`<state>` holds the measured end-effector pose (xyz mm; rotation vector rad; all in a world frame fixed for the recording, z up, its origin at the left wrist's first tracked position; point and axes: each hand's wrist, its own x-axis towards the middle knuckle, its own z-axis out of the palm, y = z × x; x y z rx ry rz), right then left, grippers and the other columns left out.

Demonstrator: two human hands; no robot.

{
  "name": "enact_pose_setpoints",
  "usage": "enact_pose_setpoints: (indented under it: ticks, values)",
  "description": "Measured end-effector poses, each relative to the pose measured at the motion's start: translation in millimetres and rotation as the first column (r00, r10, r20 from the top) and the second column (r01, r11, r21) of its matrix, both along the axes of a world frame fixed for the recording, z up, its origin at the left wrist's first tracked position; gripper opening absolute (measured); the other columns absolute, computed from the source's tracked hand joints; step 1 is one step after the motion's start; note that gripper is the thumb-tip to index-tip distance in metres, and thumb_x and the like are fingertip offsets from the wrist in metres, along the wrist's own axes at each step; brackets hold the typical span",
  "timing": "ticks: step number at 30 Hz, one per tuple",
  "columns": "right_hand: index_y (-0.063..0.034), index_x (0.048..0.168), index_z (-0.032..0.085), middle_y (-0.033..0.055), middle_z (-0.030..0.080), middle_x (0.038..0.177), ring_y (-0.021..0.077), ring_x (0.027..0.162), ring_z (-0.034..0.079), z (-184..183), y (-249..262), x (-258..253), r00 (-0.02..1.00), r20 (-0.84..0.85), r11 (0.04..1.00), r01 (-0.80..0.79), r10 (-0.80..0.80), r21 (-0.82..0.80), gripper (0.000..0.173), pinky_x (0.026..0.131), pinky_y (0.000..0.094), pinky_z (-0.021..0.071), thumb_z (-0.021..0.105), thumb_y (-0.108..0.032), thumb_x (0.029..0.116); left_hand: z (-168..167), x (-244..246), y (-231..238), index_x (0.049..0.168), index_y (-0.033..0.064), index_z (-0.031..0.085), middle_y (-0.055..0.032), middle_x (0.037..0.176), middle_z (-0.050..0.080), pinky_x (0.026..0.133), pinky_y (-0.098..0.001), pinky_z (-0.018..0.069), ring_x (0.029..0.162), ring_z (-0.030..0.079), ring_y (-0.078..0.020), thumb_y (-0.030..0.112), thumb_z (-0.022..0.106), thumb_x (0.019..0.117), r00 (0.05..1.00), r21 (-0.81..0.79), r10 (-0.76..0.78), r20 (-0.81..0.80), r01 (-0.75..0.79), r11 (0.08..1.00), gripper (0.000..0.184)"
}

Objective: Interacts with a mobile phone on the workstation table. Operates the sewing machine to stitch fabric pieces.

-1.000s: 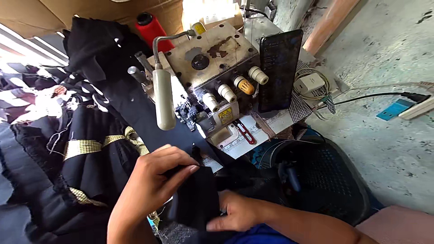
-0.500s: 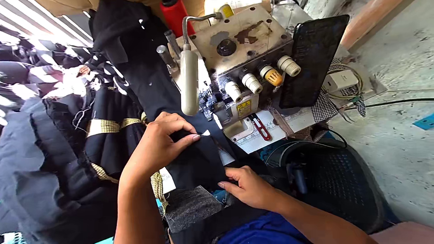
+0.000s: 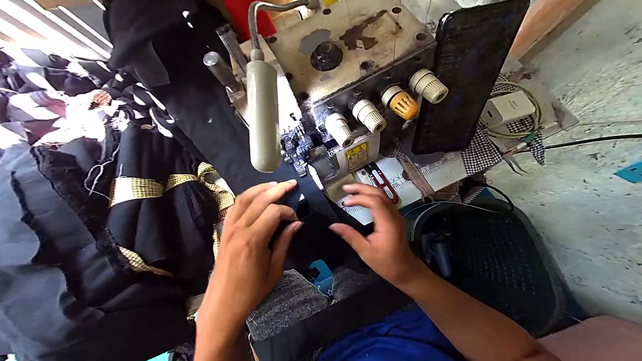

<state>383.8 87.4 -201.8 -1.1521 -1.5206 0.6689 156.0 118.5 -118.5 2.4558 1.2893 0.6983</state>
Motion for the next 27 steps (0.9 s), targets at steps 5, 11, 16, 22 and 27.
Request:
enact_pose_setpoints:
  ticks: [5, 11, 16, 22, 27]
  values:
    - [-0.0017, 0.096, 0.072, 0.0042, 0.071, 0.093, 0.0061, 0.090, 0.067, 19.9, 9.7, -12.3, 0.955, -0.229, 0.959, -0.230, 0.190, -0.162, 0.019, 0.082, 0.0223, 0.0567, 0.076, -0.020, 0.0932, -25.3, 7.6, -12.4, 0.097, 0.0112, 0.065, -0.0046, 0.141, 0.065, 0.123, -0.0568, 0.0313, 0.144, 0.049, -0.0237, 0.027, 0.052, 0.1074, 0.985, 0.005, 0.078, 0.153, -0.080, 0.997, 0.023]
    - [-0.0017, 0.087, 0.071, 0.0054, 0.069, 0.089, 0.0074, 0.089, 0.065, 20.5, -1.2, -15.2, 0.942, -0.271, 0.951, -0.251, 0.197, -0.181, 0.022, 0.079, 0.0223, 0.0544, 0.072, -0.021, 0.0966, -26.9, 9.2, -14.1, 0.095, 0.0120, 0.065, -0.0050, 0.138, 0.067, 0.124, -0.0582, 0.0295, 0.143, 0.050, -0.0236, 0.027, 0.053, 0.1066, 0.973, -0.002, 0.085, 0.216, -0.086, 0.996, 0.022]
    - [-0.0013, 0.087, 0.072, 0.0062, 0.069, 0.087, 0.0075, 0.086, 0.065, 3.0, -4.2, -15.2, 0.973, -0.176, 0.968, -0.178, 0.147, -0.177, 0.023, 0.077, 0.0214, 0.0543, 0.070, -0.021, 0.0980, -27.4, 7.5, -13.2, 0.098, 0.0119, 0.066, -0.0031, 0.137, 0.068, 0.124, -0.0572, 0.0299, 0.142, 0.051, -0.0228, 0.027, 0.052, 0.1072, 0.978, -0.004, 0.095, 0.186, -0.096, 0.995, 0.023]
    - [-0.0017, 0.086, 0.071, 0.0079, 0.070, 0.086, 0.0089, 0.084, 0.066, -19.9, 10.3, -13.1, 0.985, -0.067, 0.982, -0.167, 0.162, -0.087, 0.027, 0.074, 0.0226, 0.0543, 0.071, -0.026, 0.0981, -33.4, 2.8, -7.8, 0.097, 0.0128, 0.067, -0.0027, 0.136, 0.069, 0.125, -0.0573, 0.0274, 0.141, 0.053, -0.0215, 0.029, 0.052, 0.1068, 0.975, 0.000, 0.086, 0.203, -0.088, 0.996, 0.025]
    - [-0.0014, 0.086, 0.071, 0.0063, 0.069, 0.086, 0.0071, 0.083, 0.065, -13.7, 11.8, -6.2, 0.966, -0.154, 0.963, -0.229, 0.207, -0.145, 0.025, 0.075, 0.0221, 0.0533, 0.071, -0.024, 0.0971, -35.5, -10.8, 7.4, 0.096, 0.0154, 0.070, -0.0003, 0.132, 0.071, 0.126, -0.0590, 0.0270, 0.139, 0.055, -0.0209, 0.032, 0.056, 0.1048, 0.959, -0.032, 0.024, 0.282, -0.016, 0.999, 0.024]
